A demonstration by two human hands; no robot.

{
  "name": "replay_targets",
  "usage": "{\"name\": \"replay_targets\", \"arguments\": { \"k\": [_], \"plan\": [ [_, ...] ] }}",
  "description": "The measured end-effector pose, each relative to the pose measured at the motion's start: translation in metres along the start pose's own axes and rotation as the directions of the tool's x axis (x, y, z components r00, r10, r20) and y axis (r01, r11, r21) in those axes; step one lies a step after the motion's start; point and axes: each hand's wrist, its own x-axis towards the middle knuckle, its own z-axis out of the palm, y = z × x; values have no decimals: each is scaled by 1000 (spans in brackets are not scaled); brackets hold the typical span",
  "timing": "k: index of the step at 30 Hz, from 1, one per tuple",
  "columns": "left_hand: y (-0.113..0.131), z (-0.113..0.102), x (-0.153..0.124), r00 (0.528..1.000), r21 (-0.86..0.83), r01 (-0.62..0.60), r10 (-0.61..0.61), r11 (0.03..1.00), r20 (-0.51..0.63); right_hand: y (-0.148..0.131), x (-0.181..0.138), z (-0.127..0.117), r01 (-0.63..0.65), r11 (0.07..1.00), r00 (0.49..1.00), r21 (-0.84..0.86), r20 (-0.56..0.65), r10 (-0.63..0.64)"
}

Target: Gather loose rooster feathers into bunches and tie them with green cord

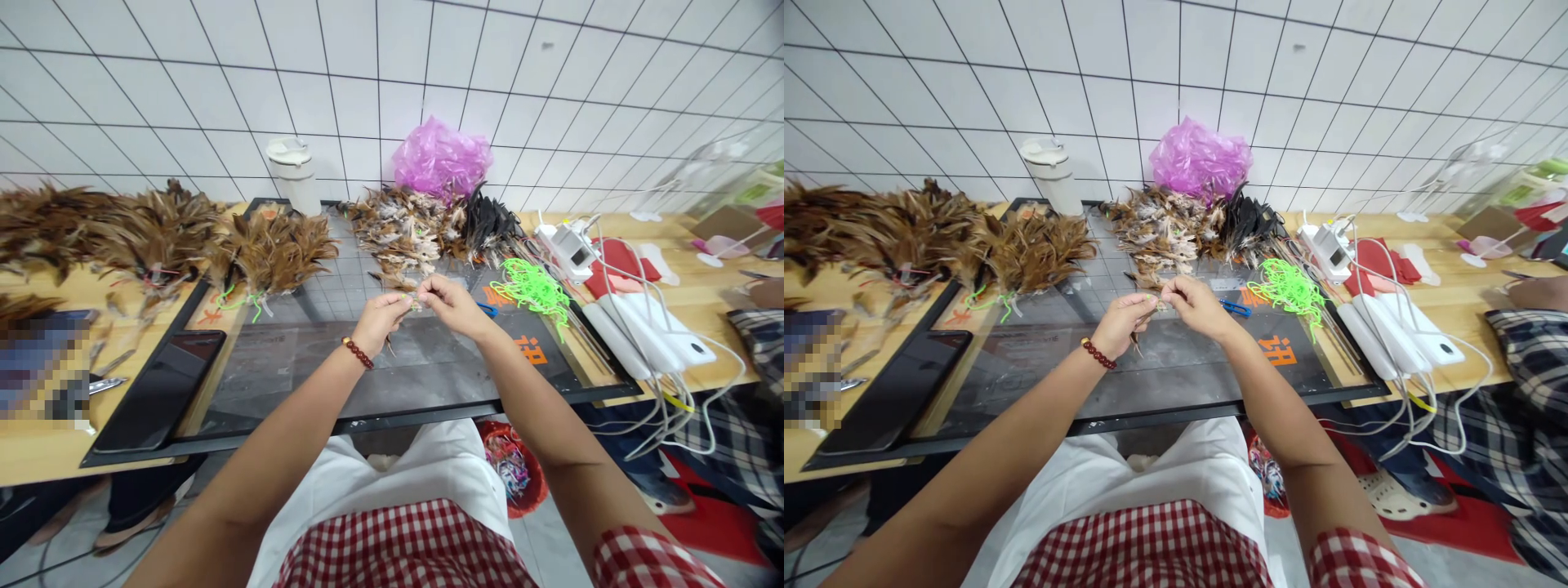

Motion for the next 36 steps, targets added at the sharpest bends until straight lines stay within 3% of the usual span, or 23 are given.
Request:
{"name": "replay_targets", "arguments": {
  "k": [4,10,15,20,27,32,36],
  "plan": [
    [1,-3,2,1000,-105,6,-8,994,-21,-2,-1,1,9,998,1000,55,6,-9],
    [1,-4,3,999,-204,-10,-1,979,-52,1,-3,11,-130,957,985,258,-80,155],
    [2,-1,2,994,-194,-61,43,979,-96,0,1,26,-247,829,927,502,-126,352],
    [3,-2,4,994,-258,-53,25,965,-108,-7,3,34,-240,770,877,591,-208,433],
    [6,1,4,986,-292,-48,-2,955,-169,-11,0,35,-221,849,883,480,-270,383],
    [3,5,6,946,-194,-114,47,974,-319,-11,-5,38,-98,979,928,176,-340,154],
    [-2,6,7,911,-96,-178,127,979,-392,-10,-6,39,-1,1000,945,0,-327,1]
  ]
}}
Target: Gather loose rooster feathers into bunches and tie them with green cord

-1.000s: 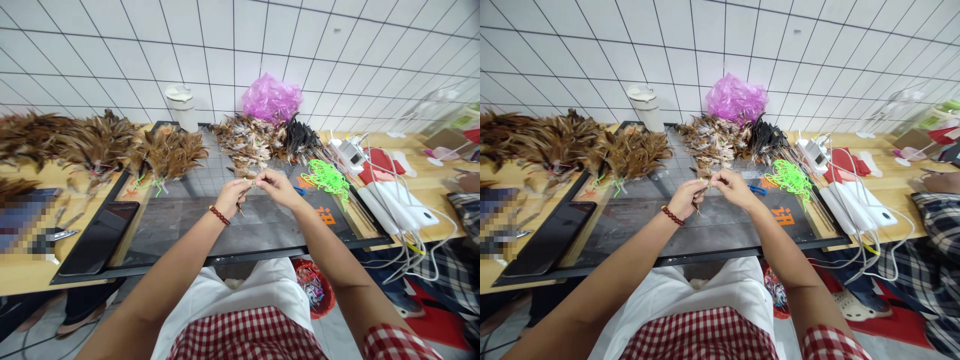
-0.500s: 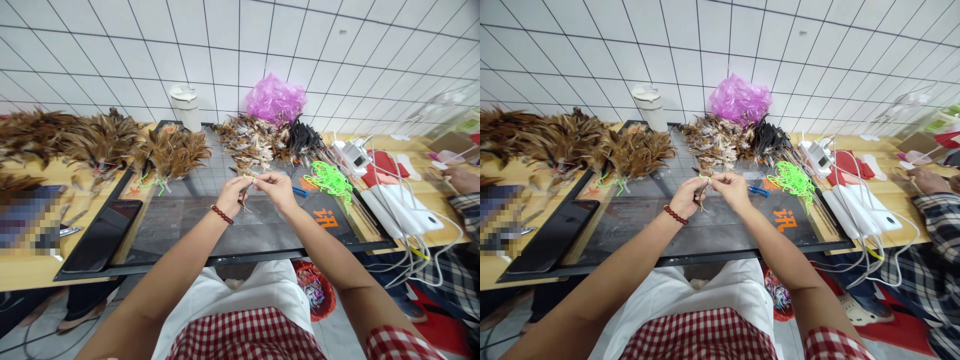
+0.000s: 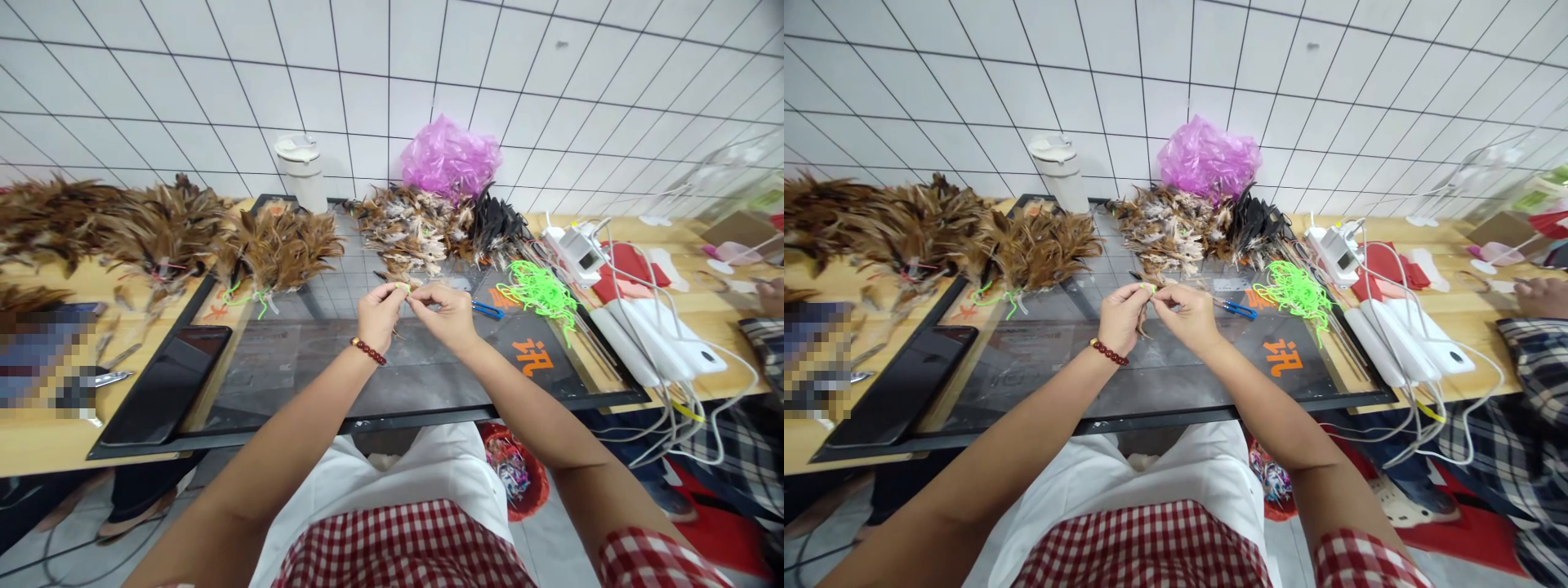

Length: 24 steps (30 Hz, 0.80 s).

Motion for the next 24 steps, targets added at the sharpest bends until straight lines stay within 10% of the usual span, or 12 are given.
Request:
{"name": "replay_targets", "arguments": {
  "k": [8,16,24],
  "plan": [
    [-3,0,3,1000,-24,15,-15,1000,-6,-3,1,1,66,997,997,-36,35,-65],
    [4,-1,1,996,-67,-13,19,998,82,-5,7,-1,-370,851,928,373,110,356],
    [1,-3,2,991,-30,-89,91,996,96,-3,10,-4,-544,625,827,559,235,511]
  ]
}}
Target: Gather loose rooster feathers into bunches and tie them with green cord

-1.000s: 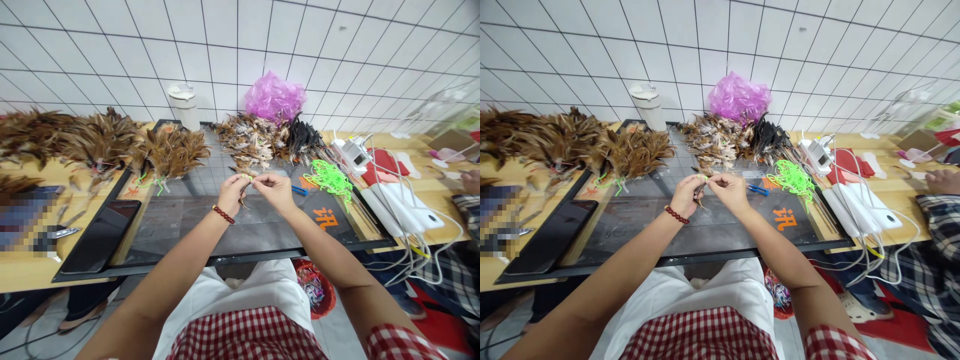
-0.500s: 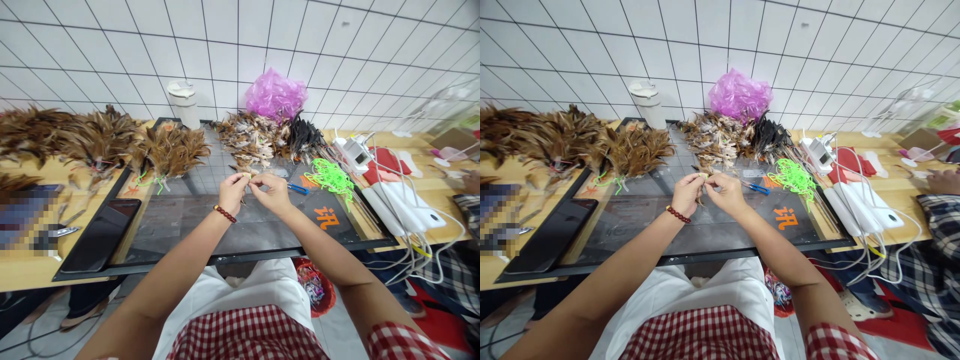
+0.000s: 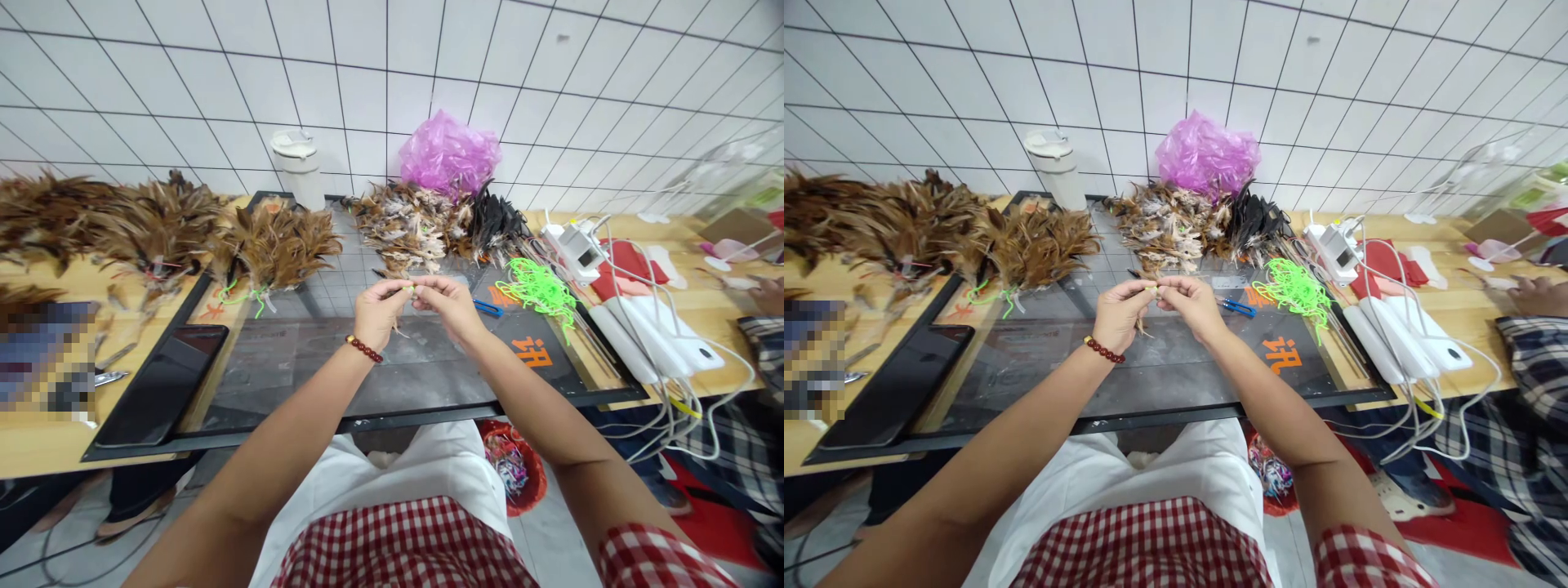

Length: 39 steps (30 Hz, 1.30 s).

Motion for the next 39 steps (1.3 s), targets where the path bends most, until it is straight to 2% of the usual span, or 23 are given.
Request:
{"name": "replay_targets", "arguments": {
  "k": [5,8,14,16,20,23,27,33,39],
  "plan": [
    [-4,-4,2,993,117,-117,117,986,8,2,4,-4,-7,997,1000,-73,26,9],
    [-2,-5,1,995,133,-95,92,987,25,2,6,-8,-11,995,999,-101,34,15],
    [6,-4,-2,993,-9,68,-66,998,99,-2,6,-13,44,994,994,-98,100,-34],
    [8,-4,-1,982,-96,140,-125,985,145,-3,5,-13,13,998,991,-66,131,-5],
    [10,-6,1,929,-215,305,-239,928,284,-2,3,-13,-143,987,952,68,281,119],
    [12,-8,1,878,-263,415,-308,871,365,1,3,-13,-181,977,927,114,352,131],
    [14,-8,0,839,-332,495,-342,803,422,2,2,-12,-138,982,942,129,323,90],
    [13,-8,1,830,-332,517,-366,789,421,-2,-1,-4,-128,978,958,164,275,80],
    [10,-6,2,857,-384,489,-349,784,378,5,-1,1,74,996,984,-54,168,-64]
  ]
}}
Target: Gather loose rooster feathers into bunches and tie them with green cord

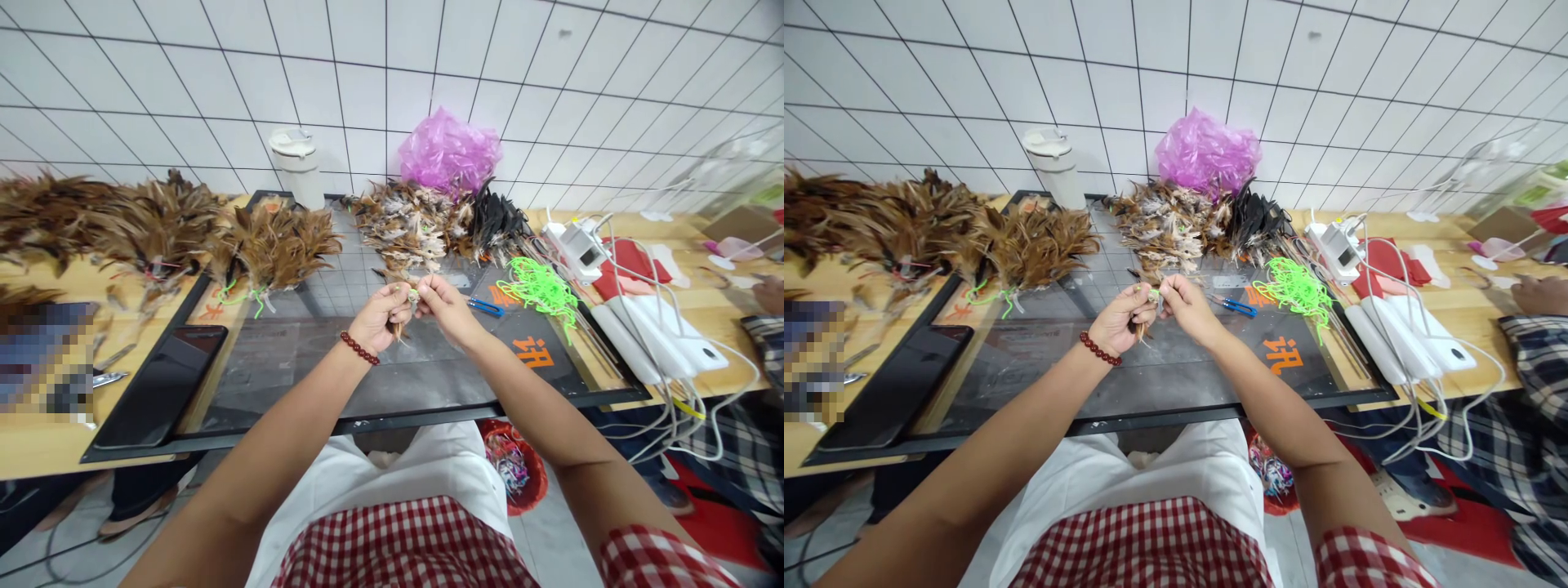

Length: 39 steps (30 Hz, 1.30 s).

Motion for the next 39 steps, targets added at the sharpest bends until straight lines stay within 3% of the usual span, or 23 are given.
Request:
{"name": "replay_targets", "arguments": {
  "k": [4,10,14,16,18,22,24,26,29,31,35,39],
  "plan": [
    [-1,2,2,998,-51,-19,16,999,-65,5,1,0,0,993,1000,-115,0,0],
    [2,3,3,987,-181,-22,-7,983,-161,18,5,-4,-113,960,994,-257,-19,112],
    [7,3,3,983,-224,-42,0,974,-185,22,9,-8,-81,922,997,-379,-18,80],
    [8,3,3,980,-224,-71,26,972,-198,18,8,-8,-75,950,997,-304,-15,74],
    [8,2,4,976,-203,-103,59,974,-209,10,6,-7,-93,989,996,-114,7,94],
    [10,-5,10,963,-129,-152,117,980,-245,-2,-1,-4,-158,970,981,183,145,133],
    [15,-11,14,941,-114,-191,149,975,-303,-4,-5,-5,-217,962,948,163,271,168],
    [21,-15,16,916,-119,-245,189,962,-355,-4,-6,-7,-207,978,933,32,307,187],
    [23,-14,13,936,-117,-263,224,958,-270,-1,-3,-9,-44,984,992,-172,106,62],
    [18,-9,9,962,-84,-220,202,972,-183,1,-1,-8,39,974,999,-225,-1,-40],
    [2,-2,4,980,84,-162,170,983,-104,5,1,-4,106,960,993,-257,-28,-117],
    [-6,-4,5,974,253,-184,211,950,-85,6,0,-5,166,938,978,-304,-73,-197]
  ]
}}
